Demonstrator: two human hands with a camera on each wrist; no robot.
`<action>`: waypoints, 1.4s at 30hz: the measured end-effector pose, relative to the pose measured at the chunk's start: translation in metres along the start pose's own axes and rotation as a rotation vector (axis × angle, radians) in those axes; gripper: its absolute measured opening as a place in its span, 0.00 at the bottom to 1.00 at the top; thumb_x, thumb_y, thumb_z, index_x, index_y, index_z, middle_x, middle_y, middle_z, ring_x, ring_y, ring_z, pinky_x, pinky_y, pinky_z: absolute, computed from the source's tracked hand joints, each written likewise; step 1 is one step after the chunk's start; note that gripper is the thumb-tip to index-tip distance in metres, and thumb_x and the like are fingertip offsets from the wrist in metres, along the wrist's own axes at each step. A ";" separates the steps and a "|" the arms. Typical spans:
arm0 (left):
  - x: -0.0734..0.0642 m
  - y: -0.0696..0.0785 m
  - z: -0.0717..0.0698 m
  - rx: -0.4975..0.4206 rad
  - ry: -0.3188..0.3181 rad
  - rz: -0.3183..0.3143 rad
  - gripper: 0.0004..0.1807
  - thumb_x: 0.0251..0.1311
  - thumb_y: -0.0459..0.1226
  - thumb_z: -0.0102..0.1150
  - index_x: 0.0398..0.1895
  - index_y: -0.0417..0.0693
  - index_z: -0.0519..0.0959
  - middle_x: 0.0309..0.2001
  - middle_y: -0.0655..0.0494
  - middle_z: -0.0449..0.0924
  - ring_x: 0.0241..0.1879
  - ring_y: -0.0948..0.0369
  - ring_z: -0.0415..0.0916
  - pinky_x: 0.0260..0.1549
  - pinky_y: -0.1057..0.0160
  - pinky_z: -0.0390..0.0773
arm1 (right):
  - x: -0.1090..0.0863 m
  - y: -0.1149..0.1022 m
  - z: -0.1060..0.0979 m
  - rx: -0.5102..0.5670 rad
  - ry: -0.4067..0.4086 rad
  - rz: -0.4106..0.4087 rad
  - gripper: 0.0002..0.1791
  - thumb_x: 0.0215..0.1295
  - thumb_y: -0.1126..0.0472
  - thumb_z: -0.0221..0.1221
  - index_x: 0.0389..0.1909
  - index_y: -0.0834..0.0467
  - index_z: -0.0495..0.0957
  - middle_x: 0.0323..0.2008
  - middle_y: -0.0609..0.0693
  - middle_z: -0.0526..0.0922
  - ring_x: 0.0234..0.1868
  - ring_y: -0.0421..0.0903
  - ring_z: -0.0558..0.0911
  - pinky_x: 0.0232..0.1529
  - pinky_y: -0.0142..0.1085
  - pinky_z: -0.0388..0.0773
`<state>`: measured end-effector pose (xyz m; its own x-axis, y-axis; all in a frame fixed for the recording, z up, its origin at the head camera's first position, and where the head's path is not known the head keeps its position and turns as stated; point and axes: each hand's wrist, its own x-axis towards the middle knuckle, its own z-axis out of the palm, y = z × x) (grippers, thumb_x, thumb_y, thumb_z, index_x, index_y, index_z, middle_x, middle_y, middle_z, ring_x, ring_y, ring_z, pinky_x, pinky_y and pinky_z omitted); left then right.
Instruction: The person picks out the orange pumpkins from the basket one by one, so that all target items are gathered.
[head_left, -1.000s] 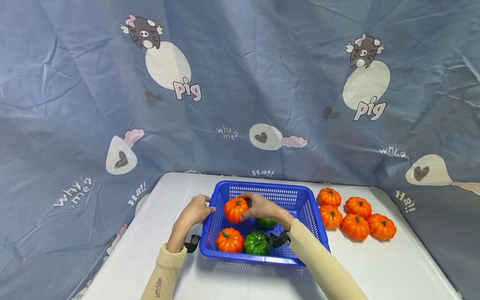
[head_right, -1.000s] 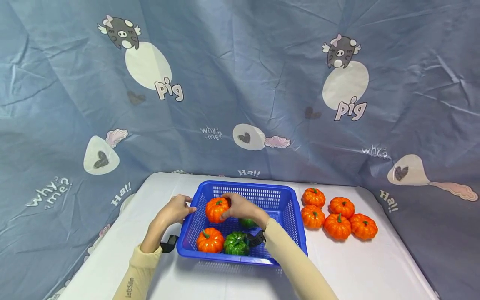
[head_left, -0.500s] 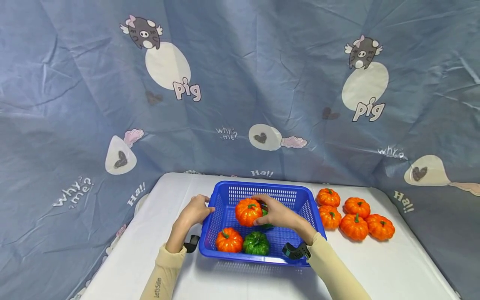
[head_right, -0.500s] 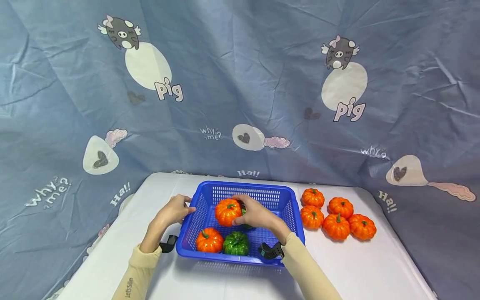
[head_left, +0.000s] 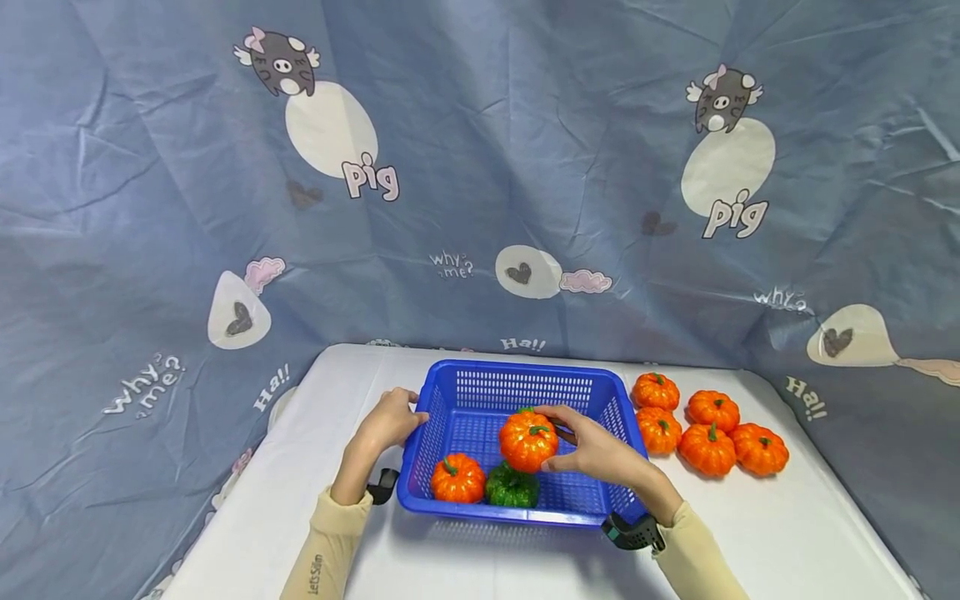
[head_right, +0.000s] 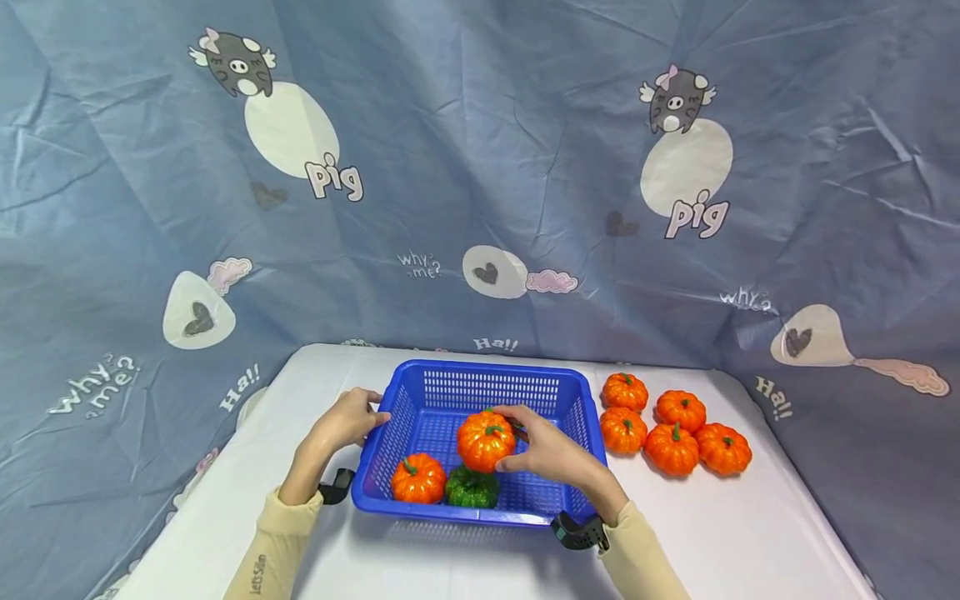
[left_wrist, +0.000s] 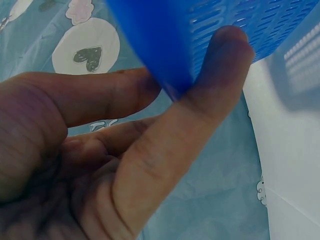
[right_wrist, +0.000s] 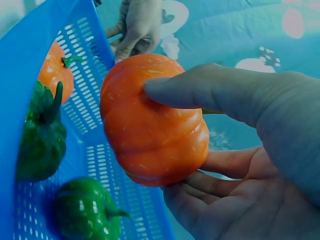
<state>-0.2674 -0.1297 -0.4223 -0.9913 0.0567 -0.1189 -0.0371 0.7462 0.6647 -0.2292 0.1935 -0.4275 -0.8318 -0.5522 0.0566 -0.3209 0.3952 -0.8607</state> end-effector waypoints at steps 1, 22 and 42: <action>0.000 0.000 0.000 -0.001 0.002 0.002 0.23 0.62 0.33 0.60 0.57 0.26 0.72 0.26 0.43 0.80 0.18 0.59 0.79 0.18 0.61 0.82 | -0.003 0.001 -0.002 0.002 0.002 0.001 0.41 0.53 0.60 0.70 0.68 0.58 0.63 0.65 0.59 0.67 0.68 0.61 0.67 0.65 0.53 0.68; -0.001 -0.003 0.001 -0.013 -0.003 0.000 0.24 0.62 0.33 0.59 0.58 0.25 0.71 0.26 0.43 0.80 0.18 0.58 0.79 0.20 0.60 0.83 | -0.082 0.027 -0.053 -0.034 0.218 0.105 0.42 0.56 0.58 0.68 0.70 0.58 0.59 0.67 0.62 0.65 0.66 0.67 0.67 0.61 0.48 0.73; 0.002 -0.001 0.001 0.002 -0.017 -0.016 0.26 0.63 0.33 0.59 0.59 0.24 0.69 0.34 0.37 0.81 0.22 0.58 0.81 0.22 0.59 0.84 | -0.154 0.098 -0.081 -0.014 0.439 0.304 0.44 0.59 0.64 0.65 0.69 0.74 0.50 0.69 0.75 0.54 0.68 0.74 0.54 0.48 0.09 0.62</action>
<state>-0.2688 -0.1300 -0.4239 -0.9882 0.0563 -0.1424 -0.0527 0.7483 0.6613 -0.1695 0.3762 -0.4799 -0.9985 -0.0529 0.0148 -0.0394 0.5012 -0.8644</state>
